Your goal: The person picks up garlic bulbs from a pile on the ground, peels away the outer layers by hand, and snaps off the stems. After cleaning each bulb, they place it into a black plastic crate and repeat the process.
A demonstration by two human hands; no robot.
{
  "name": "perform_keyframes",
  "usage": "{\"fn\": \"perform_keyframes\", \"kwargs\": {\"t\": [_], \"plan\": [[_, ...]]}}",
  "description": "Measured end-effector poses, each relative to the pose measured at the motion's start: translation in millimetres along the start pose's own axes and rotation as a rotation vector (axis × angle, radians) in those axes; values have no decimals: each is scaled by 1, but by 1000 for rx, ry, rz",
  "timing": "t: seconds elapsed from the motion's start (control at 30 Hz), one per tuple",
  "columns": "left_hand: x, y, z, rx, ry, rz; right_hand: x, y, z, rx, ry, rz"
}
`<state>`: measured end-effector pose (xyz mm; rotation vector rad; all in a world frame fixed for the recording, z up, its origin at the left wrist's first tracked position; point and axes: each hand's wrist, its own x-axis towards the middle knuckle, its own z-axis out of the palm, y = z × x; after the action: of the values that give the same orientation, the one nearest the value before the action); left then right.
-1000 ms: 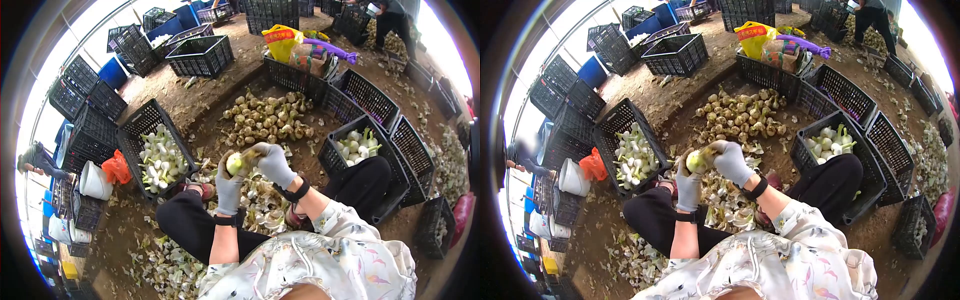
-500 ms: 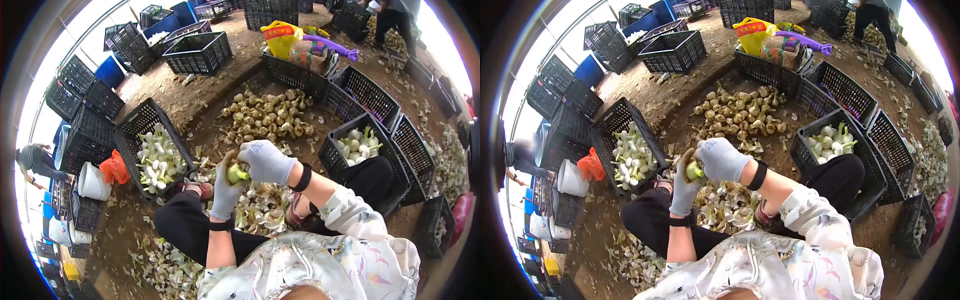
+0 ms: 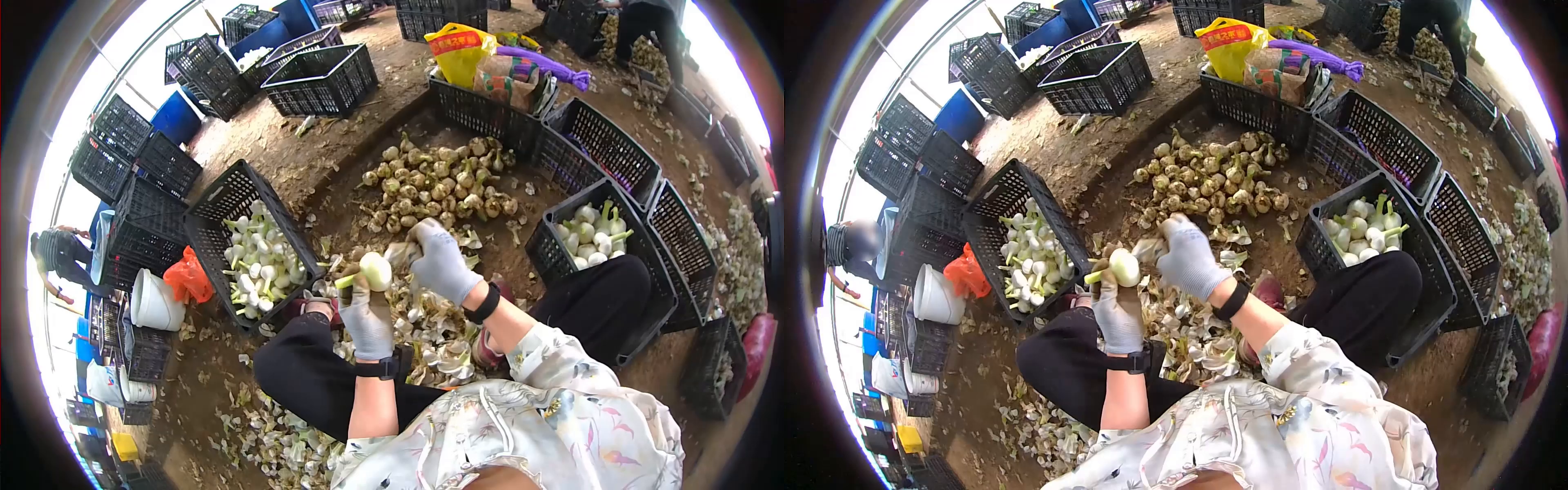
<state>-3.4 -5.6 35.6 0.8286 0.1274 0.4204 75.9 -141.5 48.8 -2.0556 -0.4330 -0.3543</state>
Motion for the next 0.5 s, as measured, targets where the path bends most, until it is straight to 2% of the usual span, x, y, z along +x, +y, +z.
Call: {"fn": "perform_keyframes", "kwargs": {"t": [0.03,0.1,0.17,0.2,0.23,0.3,0.33,0.4,0.47,0.5], "plan": [[5,1,-3,-178,-50,-52,4,9,-4,-33,-79,165],[12,2,-14,-349,-90,-110,3,58,10,-156,-64,270],[17,6,-4,-415,-102,-120,-6,97,14,-301,-409,296],[20,1,-8,-465,-98,-159,-15,106,15,-366,-634,400],[23,-7,-13,-518,-94,-212,-24,110,16,-592,-789,353],[28,-18,-10,-493,-29,-261,-62,148,39,-441,-511,391],[29,-21,-1,-543,-48,-283,-59,151,35,-440,-514,400],[31,-35,-8,-506,-18,-261,-56,130,30,455,-262,749],[35,-50,-11,-305,103,-188,-33,83,9,599,-263,661],[32,-51,-1,-40,55,-130,-23,65,0,655,-258,585]]}}
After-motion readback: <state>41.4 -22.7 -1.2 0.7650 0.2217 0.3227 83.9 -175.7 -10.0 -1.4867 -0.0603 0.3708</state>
